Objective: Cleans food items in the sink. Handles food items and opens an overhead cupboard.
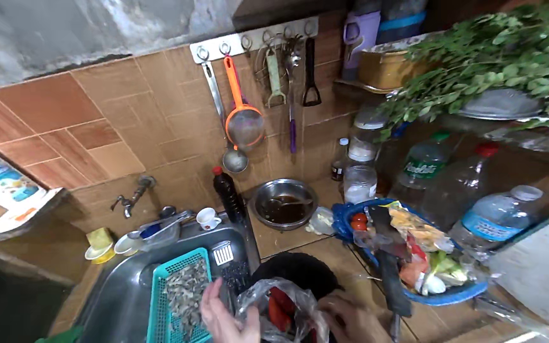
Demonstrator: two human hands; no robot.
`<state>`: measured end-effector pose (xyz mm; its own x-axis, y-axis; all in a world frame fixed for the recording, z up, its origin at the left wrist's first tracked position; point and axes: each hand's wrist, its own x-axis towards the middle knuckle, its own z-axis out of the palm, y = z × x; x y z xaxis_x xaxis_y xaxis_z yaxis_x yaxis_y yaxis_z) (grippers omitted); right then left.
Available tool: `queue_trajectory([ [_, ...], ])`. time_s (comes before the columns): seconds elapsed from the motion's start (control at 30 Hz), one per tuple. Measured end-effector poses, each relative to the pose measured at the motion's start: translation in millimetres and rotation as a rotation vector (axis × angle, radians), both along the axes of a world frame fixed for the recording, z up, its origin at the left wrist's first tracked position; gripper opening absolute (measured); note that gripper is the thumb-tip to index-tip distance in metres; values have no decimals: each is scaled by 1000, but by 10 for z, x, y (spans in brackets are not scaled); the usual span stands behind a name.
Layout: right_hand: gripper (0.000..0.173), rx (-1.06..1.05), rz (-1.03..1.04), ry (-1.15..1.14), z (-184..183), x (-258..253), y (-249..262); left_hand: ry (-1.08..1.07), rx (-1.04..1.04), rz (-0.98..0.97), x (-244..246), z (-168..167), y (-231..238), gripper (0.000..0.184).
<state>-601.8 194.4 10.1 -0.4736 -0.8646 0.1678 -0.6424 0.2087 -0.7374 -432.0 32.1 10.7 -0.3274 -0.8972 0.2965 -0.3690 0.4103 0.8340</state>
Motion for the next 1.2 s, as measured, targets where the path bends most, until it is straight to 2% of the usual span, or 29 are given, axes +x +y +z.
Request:
queue_trajectory([
  [0.03, 16, -73, 76, -53, 39, 86, -91, 64, -184, -72, 1, 25, 29, 57],
  [0.07, 16, -77, 167, -109, 38, 151, -193, 115, -278, -193, -16, 30, 35, 32],
  [0.1, 18, 9, 253, -154, 4, 182, -292, 105, -284, -367, -50, 8, 8, 15],
  [0.13, 22, 165, 308, -156, -54, 187, -379, -1, -221, -560, -90, -30, -39, 12],
  [0.2, 31, 550, 327, -8, -149, 200, -492, -365, -53, -826, -196, -100, -142, 20],
  [0.23, 35, 668, 304, 117, -200, 211, -504, -554, 5, -898, -277, -117, -189, 24],
  [0.3, 32, 701, 231, 313, -266, 222, -405, -838, 50, -998, -418, -200, -237, 37],
  [0.37, 29, 821, 177, 333, -256, 170, -330, -911, 8, -1066, -500, -320, -229, 49],
  [0.43, 37, 908, 56, 225, -227, 97, -326, -931, -14, -1113, -578, -367, -233, 56],
  [0.53, 72, 987, -81, 52, -179, 68, -374, -1014, -2, -1167, -700, -348, -295, 73],
  [0.6, 76, 979, -140, -29, -206, 63, -408, -1036, 1, -1217, -768, -313, -409, 77],
  [0.8, 69, 840, -187, -37, -503, 63, -520, -1010, 111, -1262, -813, -356, -630, 56],
  [0.93, 64, 581, -262, -310, -495, -69, -235, -986, 59, -1282, -680, -395, -601, 64],
  [1.03, 66, 459, -348, -465, -581, -76, -85, -1013, 0, -1241, -633, -479, -482, 50],
  [1.13, 58, 383, -190, -573, -561, -82, -5, -1080, -52, -1185, -697, -507, -418, 48],
  [1.2, 49, 379, -29, -634, -471, -110, 55, -1075, -69, -1172, -737, -518, -473, 61],
])
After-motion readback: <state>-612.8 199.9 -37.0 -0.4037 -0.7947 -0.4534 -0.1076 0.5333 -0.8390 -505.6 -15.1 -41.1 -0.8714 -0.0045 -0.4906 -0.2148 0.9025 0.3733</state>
